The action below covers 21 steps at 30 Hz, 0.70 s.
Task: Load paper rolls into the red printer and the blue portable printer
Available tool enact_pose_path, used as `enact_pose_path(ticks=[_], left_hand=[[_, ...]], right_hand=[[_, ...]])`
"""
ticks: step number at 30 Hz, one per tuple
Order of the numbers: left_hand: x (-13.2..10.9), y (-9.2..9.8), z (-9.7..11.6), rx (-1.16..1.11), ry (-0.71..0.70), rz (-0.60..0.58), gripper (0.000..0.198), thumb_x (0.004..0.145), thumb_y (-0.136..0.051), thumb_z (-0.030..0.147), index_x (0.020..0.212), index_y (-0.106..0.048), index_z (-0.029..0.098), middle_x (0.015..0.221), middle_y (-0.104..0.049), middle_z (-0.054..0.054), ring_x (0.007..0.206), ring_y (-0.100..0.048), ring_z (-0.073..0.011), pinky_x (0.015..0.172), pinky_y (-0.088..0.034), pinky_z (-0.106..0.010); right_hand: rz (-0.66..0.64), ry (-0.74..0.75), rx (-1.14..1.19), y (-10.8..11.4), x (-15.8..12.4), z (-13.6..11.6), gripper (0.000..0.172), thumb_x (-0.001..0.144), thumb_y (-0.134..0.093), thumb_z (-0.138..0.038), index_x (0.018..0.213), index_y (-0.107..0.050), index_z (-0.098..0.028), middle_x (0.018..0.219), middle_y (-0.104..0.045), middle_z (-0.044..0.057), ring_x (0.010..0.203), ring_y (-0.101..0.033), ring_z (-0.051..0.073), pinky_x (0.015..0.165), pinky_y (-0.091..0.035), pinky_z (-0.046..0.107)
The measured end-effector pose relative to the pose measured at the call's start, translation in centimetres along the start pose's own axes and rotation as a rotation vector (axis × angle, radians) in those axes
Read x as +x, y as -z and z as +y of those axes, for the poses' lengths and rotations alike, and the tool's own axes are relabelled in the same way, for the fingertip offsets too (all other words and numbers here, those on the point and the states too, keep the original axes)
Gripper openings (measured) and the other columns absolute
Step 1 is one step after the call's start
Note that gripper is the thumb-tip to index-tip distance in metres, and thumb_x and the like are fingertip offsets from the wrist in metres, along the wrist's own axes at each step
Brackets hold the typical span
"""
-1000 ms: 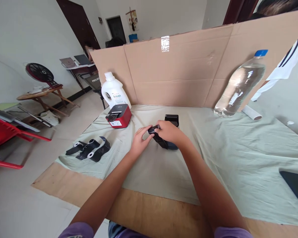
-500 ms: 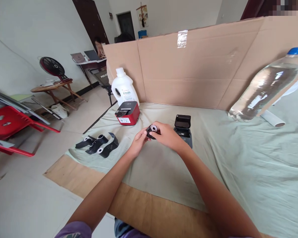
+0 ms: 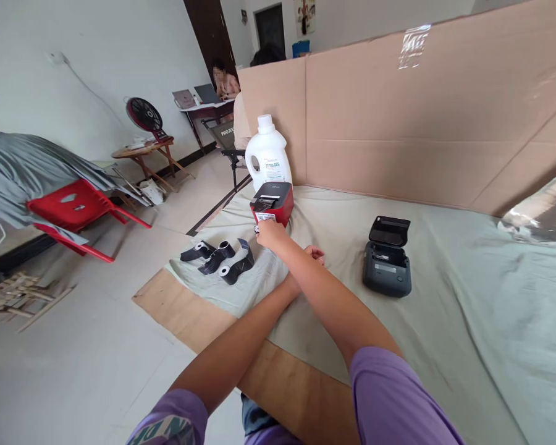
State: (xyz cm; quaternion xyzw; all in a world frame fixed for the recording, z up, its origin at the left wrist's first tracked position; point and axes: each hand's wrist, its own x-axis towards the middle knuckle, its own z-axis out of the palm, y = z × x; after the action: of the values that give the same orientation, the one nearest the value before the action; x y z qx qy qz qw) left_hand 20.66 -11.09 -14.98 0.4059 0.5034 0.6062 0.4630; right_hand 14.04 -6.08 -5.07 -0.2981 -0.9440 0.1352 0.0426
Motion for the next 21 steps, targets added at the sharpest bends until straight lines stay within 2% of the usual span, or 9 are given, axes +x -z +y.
enact_pose_path(ticks=[2, 4, 7, 10, 12, 14, 16, 19, 21], left_hand=[[0.3, 0.0, -0.2, -0.021, 0.037, -0.003, 0.011, 0.088, -0.055, 0.019, 0.099, -0.057, 0.018, 0.081, -0.062, -0.004, 0.071, -0.056, -0.0132, 0.070, -0.048, -0.027], [0.5, -0.1, -0.2, -0.008, 0.049, 0.004, 0.010, 0.088, -0.055, 0.018, 0.098, -0.058, 0.017, 0.082, -0.063, -0.005, 0.073, -0.057, -0.0137, 0.070, -0.048, -0.027], [0.6, -0.5, 0.1, 0.064, 0.038, 0.041, 0.009, 0.086, -0.057, 0.017, 0.095, -0.059, 0.018, 0.081, -0.062, -0.004, 0.074, -0.057, -0.0136, 0.069, -0.047, -0.026], [0.2, -0.8, 0.6, 0.157, 0.017, 0.082, 0.011, 0.084, -0.058, 0.016, 0.094, -0.061, 0.019, 0.082, -0.062, -0.002, 0.076, -0.058, -0.0128, 0.069, -0.046, -0.024], [-0.2, -0.8, 1.1, 0.200, 0.006, 0.093, 0.011, 0.084, -0.058, 0.016, 0.094, -0.062, 0.020, 0.083, -0.063, -0.001, 0.077, -0.059, -0.0123, 0.069, -0.046, -0.023], [-0.5, -0.8, 1.5, 0.208, 0.000, 0.096, 0.011, 0.084, -0.057, 0.016, 0.093, -0.063, 0.021, 0.083, -0.064, 0.000, 0.076, -0.059, -0.0117, 0.068, -0.045, -0.022], [-0.6, -0.8, 1.7, 0.201, -0.001, 0.093, 0.011, 0.084, -0.058, 0.015, 0.091, -0.063, 0.021, 0.081, -0.064, 0.001, 0.076, -0.060, -0.0115, 0.069, -0.046, -0.022], [-0.5, -0.9, 1.7, 0.222, 0.009, 0.096, 0.011, 0.082, -0.059, 0.013, 0.090, -0.063, 0.020, 0.077, -0.063, 0.001, 0.076, -0.061, -0.0119, 0.070, -0.046, -0.022], [-0.3, -1.0, 1.7, 0.224, 0.015, 0.102, 0.010, 0.081, -0.061, 0.013, 0.088, -0.062, 0.019, 0.074, -0.062, 0.001, 0.074, -0.060, -0.0120, 0.070, -0.047, -0.023]], right_hand=[[0.001, -0.024, -0.019, 0.1, -0.2, 0.2, 0.031, 0.087, -0.063, -0.035, 0.109, -0.068, -0.014, 0.115, -0.069, 0.018, 0.105, -0.064, 0.032, 0.086, -0.045, 0.039], [0.091, -0.004, -0.049, 0.8, -1.2, 0.3, 0.039, 0.087, -0.064, -0.041, 0.114, -0.067, -0.014, 0.121, -0.065, 0.020, 0.113, -0.058, 0.036, 0.094, -0.040, 0.044], [0.180, 0.240, -0.015, 1.6, -3.4, -1.1, 0.037, 0.091, -0.057, -0.040, 0.121, -0.066, -0.019, 0.121, -0.063, 0.016, 0.114, -0.051, 0.034, 0.093, -0.037, 0.043], [0.001, 0.562, 0.052, 0.8, -5.3, -3.7, 0.029, 0.088, -0.061, -0.026, 0.116, -0.068, -0.026, 0.115, -0.066, 0.009, 0.109, -0.050, 0.029, 0.088, -0.034, 0.038], [-0.074, 0.650, 0.019, -0.5, -5.9, -5.3, 0.028, 0.083, -0.061, -0.013, 0.108, -0.069, -0.024, 0.108, -0.069, 0.008, 0.107, -0.049, 0.029, 0.088, -0.031, 0.039], [-0.065, 0.652, 0.008, -1.7, -6.0, -6.0, 0.027, 0.081, -0.057, -0.005, 0.099, -0.069, -0.021, 0.094, -0.071, 0.008, 0.102, -0.052, 0.027, 0.088, -0.029, 0.039], [-0.023, 0.614, 0.107, -2.3, -5.9, -5.7, 0.026, 0.079, -0.055, -0.003, 0.094, -0.067, -0.020, 0.082, -0.070, 0.005, 0.090, -0.056, 0.023, 0.089, -0.028, 0.039], [0.021, 0.527, 0.418, -2.2, -6.1, -3.9, 0.024, 0.076, -0.055, -0.006, 0.093, -0.064, -0.020, 0.077, -0.067, 0.000, 0.075, -0.056, 0.017, 0.087, -0.032, 0.035], [-0.009, 0.463, 0.719, -1.7, -6.5, -2.4, 0.024, 0.073, -0.056, -0.009, 0.094, -0.062, -0.021, 0.079, -0.066, -0.002, 0.074, -0.057, 0.016, 0.082, -0.037, 0.032]])
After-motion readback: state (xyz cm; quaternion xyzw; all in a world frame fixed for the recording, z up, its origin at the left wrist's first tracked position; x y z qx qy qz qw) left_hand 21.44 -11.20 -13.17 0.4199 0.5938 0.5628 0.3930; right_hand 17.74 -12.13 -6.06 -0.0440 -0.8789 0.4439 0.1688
